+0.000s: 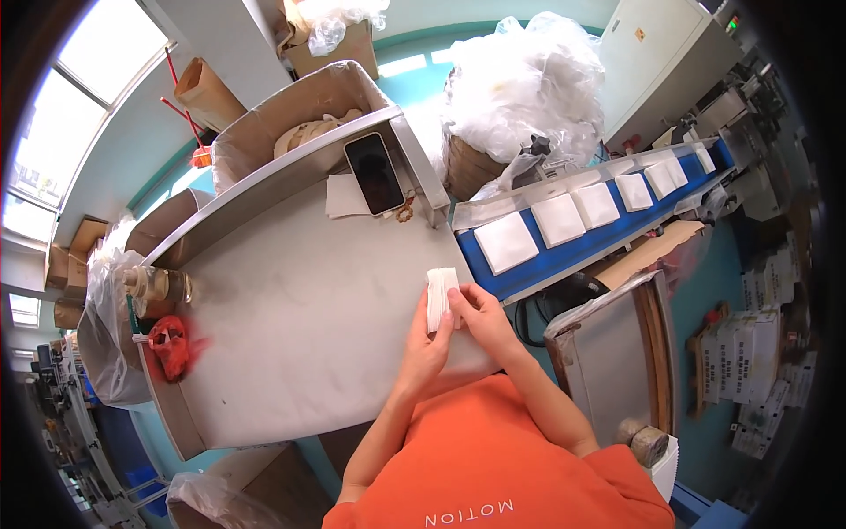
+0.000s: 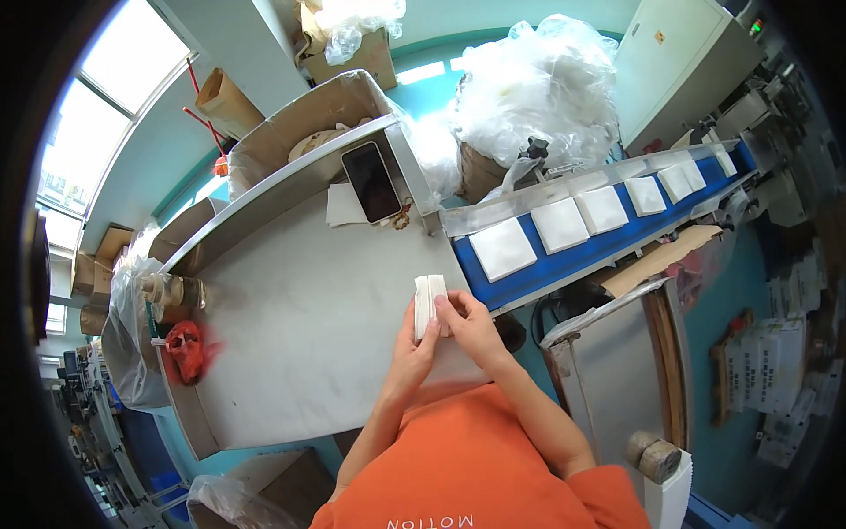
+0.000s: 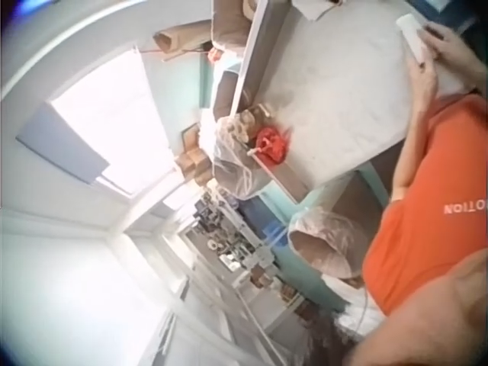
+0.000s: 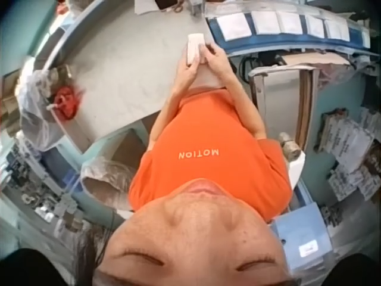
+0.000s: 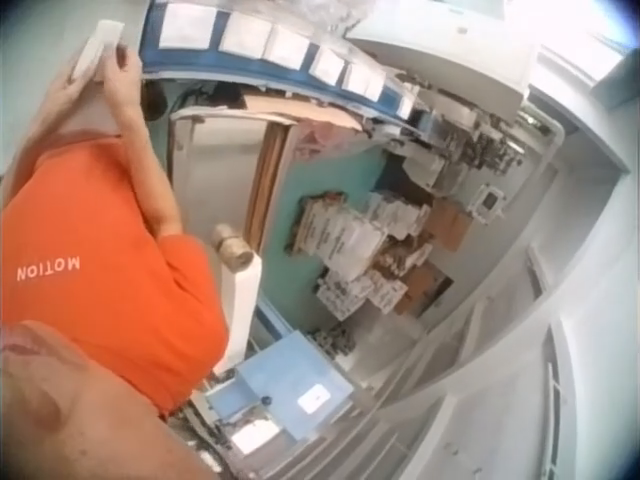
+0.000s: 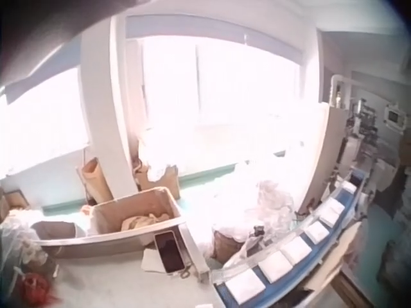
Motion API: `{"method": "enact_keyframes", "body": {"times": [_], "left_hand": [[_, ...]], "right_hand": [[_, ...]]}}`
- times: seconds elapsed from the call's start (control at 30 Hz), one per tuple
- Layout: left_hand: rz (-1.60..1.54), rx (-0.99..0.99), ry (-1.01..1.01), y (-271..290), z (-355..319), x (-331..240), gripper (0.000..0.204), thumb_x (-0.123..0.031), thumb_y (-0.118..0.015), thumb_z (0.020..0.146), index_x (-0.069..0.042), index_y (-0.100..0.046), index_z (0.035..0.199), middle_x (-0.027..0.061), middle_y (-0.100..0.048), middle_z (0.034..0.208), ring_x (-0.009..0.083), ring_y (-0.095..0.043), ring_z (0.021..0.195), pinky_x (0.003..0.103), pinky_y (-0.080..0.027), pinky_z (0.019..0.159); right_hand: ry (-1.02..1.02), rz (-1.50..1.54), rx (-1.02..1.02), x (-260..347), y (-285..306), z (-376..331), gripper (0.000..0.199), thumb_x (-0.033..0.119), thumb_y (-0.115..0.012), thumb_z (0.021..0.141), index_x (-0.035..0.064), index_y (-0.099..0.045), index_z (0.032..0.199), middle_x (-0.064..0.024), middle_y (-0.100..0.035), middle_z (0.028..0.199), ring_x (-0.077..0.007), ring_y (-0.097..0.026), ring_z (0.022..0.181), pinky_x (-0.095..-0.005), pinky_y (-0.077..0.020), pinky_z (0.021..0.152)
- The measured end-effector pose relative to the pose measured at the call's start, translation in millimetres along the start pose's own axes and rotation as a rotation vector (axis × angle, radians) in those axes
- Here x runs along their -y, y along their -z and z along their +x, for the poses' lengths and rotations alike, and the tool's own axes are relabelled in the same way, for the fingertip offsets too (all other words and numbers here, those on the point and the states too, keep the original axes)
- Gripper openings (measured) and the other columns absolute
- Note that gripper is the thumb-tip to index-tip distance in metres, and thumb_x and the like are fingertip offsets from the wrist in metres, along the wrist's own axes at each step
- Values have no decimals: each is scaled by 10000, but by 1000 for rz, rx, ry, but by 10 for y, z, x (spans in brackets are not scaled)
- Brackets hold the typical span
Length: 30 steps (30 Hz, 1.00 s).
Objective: Packing pleated paper filters into small white boxes on a conveyor belt.
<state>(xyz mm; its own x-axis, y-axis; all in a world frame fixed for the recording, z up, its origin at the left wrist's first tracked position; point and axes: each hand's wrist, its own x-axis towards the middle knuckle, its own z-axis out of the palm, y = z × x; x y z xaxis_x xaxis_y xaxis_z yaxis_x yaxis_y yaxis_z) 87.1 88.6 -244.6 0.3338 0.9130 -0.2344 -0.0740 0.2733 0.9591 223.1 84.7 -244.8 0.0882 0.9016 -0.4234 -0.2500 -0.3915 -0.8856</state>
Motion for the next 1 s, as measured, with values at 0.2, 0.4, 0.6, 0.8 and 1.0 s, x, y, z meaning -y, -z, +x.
{"method": "enact_keyframes", "body": {"times": [0.2,0.4,0.6,0.8,1.0], "left_hand": [[26,13,52,2,-19,-14,652,-168,-615,937,-9,-288,1478,142,-460,1397,216,-489,1250,328,-427,1008],[134,16,-30,-39,24,66,716,-205,-690,886,-14,-312,1463,136,-461,1384,216,-480,1258,337,-433,1009],[-1,-88,153,35,124,16,431,-56,-537,932,-25,-438,1350,144,-513,1306,253,-542,1159,360,-448,966],[926,48,-742,-24,426,16,595,-112,-685,817,-78,-468,1370,228,-441,1392,402,-395,1307,453,-301,1081],[1350,278,-835,-56,1015,363,480,-267,-618,888,-184,-525,1352,183,-416,1452,372,-349,1362,593,-230,1060]], "right_hand": [[15,-119,-71,7,-9,-46,382,330,-580,974,-9,-579,1150,-57,-635,1014,-111,-592,890,-257,-491,760],[55,48,-77,-173,37,90,429,364,-614,943,6,-575,1176,-78,-646,1031,-148,-619,904,-268,-488,789],[-225,197,-69,-280,264,83,346,197,-621,908,-3,-584,1187,-83,-657,998,-167,-625,861,-277,-512,728],[194,148,-778,-219,633,187,686,266,-673,910,-108,-312,1358,-129,-627,1042,-153,-607,898,-274,-501,776],[204,122,-321,235,246,-990,479,461,-480,997,28,-576,1179,-25,-605,1046,-113,-594,926,-276,-487,782]]}}
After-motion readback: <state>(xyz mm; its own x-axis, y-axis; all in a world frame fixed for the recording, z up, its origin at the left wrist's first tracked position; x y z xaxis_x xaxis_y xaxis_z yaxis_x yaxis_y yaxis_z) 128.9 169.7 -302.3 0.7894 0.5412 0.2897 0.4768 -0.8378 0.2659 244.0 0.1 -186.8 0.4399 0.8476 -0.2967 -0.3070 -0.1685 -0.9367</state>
